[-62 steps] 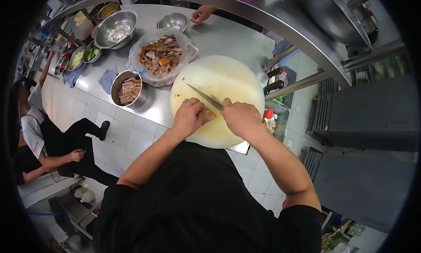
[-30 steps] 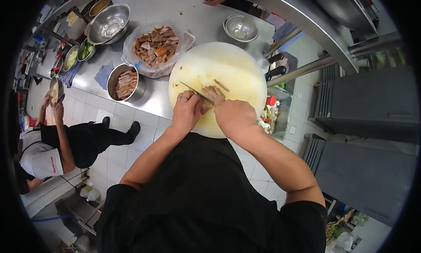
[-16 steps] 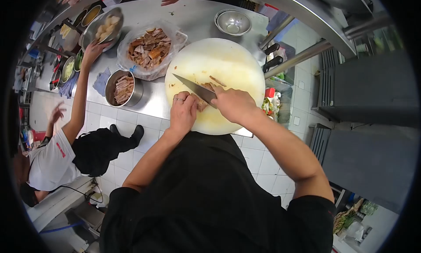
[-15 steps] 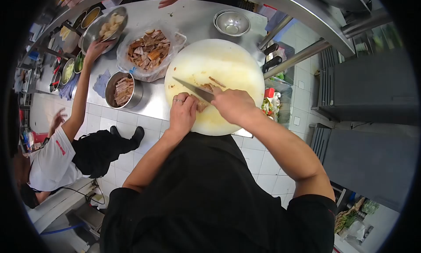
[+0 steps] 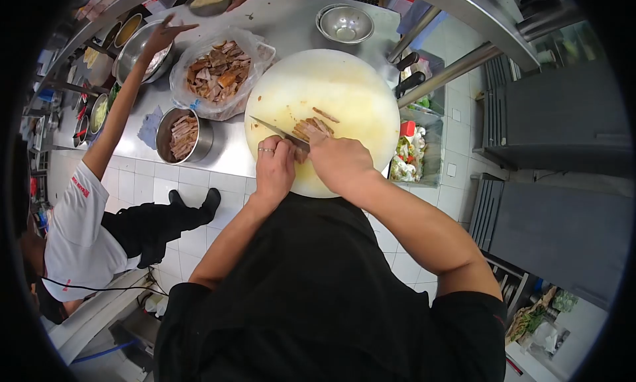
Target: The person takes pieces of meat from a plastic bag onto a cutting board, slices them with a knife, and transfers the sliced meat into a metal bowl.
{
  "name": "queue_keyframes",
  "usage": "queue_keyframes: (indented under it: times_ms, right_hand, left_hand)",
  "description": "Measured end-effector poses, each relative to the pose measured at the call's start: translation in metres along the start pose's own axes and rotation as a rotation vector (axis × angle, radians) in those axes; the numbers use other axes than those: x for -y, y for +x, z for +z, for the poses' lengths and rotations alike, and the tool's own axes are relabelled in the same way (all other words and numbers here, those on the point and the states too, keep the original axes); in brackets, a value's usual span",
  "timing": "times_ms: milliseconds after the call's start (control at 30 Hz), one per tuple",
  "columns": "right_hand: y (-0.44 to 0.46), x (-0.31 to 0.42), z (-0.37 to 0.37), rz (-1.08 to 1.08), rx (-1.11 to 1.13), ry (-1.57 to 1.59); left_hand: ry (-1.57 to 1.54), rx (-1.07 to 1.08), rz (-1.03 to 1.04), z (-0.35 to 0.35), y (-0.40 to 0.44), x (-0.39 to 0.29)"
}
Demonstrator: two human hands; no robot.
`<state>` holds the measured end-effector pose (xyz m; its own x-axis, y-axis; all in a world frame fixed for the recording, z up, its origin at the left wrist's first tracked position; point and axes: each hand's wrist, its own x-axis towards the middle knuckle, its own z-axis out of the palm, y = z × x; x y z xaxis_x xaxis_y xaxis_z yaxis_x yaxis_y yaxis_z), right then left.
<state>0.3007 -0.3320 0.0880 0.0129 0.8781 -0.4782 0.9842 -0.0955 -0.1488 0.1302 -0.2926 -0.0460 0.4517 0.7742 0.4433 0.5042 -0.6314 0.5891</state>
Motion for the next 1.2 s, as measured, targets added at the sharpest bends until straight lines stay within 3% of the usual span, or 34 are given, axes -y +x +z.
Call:
queue_keyframes:
  times_ms: [100,300,433,500,600,833,1033,1200]
  right_hand:
    - [0.011,-0.026,-0.001,0.043,-0.008,0.177]
    - [-0.025,0.003,-0.026,-0.070,0.016,-0.164]
    - [-0.021,0.014,-0.013,-0.014,0.090,-0.151]
    - [-0.003,0.004,-0.001,-0.067,-0.038,-0.071]
    - [0.005,-0.015,-0.012,-0.083,-0.010,0.016]
    - [-0.011,0.006,-0.005,0.045,0.076,-0.073]
    - [-0.008,0.001,-0.014,-0.091,-0.006,0.008]
    - [-0.029,0.022,-0.021,0.029,0.099,-0.050]
  left_hand:
    - [-0.037,0.015,0.034,-0.005,0.002,0.005]
    - [-0.085,0.038,0.019,-0.011,0.000,0.007]
    - [-0.041,0.032,0.014,-0.015,0.001,0.004]
    - [-0.067,0.043,0.012,-0.016,0.000,0.005]
    - [-0.078,0.045,0.016,-0.013,-0.002,0.005]
    - [-0.080,-0.005,0.012,-0.012,0.001,0.008]
    - [-0.077,-0.011,0.024,-0.012,0.001,0.008]
    - [-0.077,-0.046,0.033,-0.008,0.000,0.010]
